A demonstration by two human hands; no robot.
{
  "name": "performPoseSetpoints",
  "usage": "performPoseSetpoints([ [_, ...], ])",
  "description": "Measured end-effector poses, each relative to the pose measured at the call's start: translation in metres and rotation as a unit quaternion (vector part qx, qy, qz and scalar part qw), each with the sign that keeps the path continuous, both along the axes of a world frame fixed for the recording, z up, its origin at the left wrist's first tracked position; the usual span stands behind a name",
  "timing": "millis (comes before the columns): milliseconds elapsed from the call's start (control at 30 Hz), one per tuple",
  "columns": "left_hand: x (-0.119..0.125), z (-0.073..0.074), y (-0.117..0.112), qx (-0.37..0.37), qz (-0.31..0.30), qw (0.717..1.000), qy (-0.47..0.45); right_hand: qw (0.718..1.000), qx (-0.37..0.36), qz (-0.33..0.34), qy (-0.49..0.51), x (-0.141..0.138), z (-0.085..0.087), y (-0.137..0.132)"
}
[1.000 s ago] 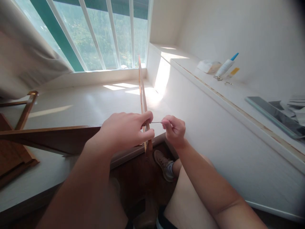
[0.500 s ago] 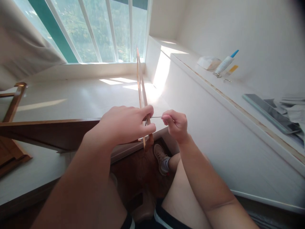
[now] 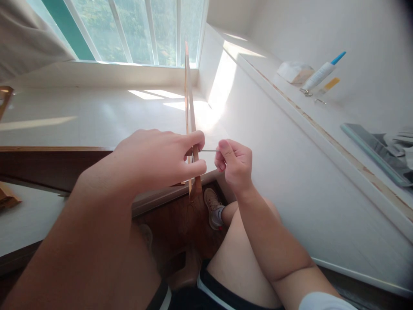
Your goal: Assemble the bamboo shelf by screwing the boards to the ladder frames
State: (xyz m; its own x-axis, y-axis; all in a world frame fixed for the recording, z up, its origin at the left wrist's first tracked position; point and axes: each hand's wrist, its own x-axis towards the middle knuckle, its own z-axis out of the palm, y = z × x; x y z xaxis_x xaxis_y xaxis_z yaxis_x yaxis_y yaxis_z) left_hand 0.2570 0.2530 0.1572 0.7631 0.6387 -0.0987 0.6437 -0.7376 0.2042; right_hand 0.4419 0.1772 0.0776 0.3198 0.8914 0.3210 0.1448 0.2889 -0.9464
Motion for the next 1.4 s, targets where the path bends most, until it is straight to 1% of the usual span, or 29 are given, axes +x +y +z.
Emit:
performPoseSetpoints([
  [200, 0.000, 0.000, -0.001, -0.002, 0.007, 1.000, 0.003, 0.996, 0.034, -0.051, -0.072, 0.001, 0.003, -0.005],
  [367, 0.000, 0.001, -0.001, -0.005, 0.006, 1.000, -0.001, 0.982, 0.084, -0.054, -0.159, 0.004, -0.001, -0.004],
  [500, 0.000, 0.002, -0.001, -0.008, 0.007, 1.000, -0.001, 0.976, 0.117, -0.060, -0.171, 0.004, -0.008, -0.001],
  [667, -0.001, 0.001, 0.000, -0.003, 0.003, 1.000, 0.008, 0.975, 0.127, -0.079, -0.168, 0.001, -0.016, 0.002],
  [833, 0.001, 0.003, 0.000, 0.001, -0.002, 1.000, 0.013, 0.974, 0.143, -0.083, -0.152, 0.000, -0.024, 0.007],
  [933, 0.002, 0.004, -0.001, 0.002, -0.002, 1.000, 0.009, 0.979, 0.136, -0.074, -0.133, -0.002, -0.022, 0.008],
  [1033, 0.002, 0.004, -0.001, 0.001, -0.001, 1.000, 0.005, 0.987, 0.119, -0.065, -0.090, -0.005, -0.016, 0.006],
  [1167, 0.000, 0.003, -0.001, -0.007, 0.005, 1.000, 0.007, 0.995, 0.065, -0.061, -0.054, -0.009, -0.010, 0.004],
  [1233, 0.000, 0.002, -0.001, -0.008, 0.007, 1.000, 0.005, 0.996, 0.042, -0.060, -0.041, -0.011, -0.009, 0.003],
  [1400, -0.001, 0.003, -0.001, -0.008, 0.005, 1.000, 0.004, 0.997, 0.017, -0.070, 0.013, -0.016, -0.011, 0.002],
])
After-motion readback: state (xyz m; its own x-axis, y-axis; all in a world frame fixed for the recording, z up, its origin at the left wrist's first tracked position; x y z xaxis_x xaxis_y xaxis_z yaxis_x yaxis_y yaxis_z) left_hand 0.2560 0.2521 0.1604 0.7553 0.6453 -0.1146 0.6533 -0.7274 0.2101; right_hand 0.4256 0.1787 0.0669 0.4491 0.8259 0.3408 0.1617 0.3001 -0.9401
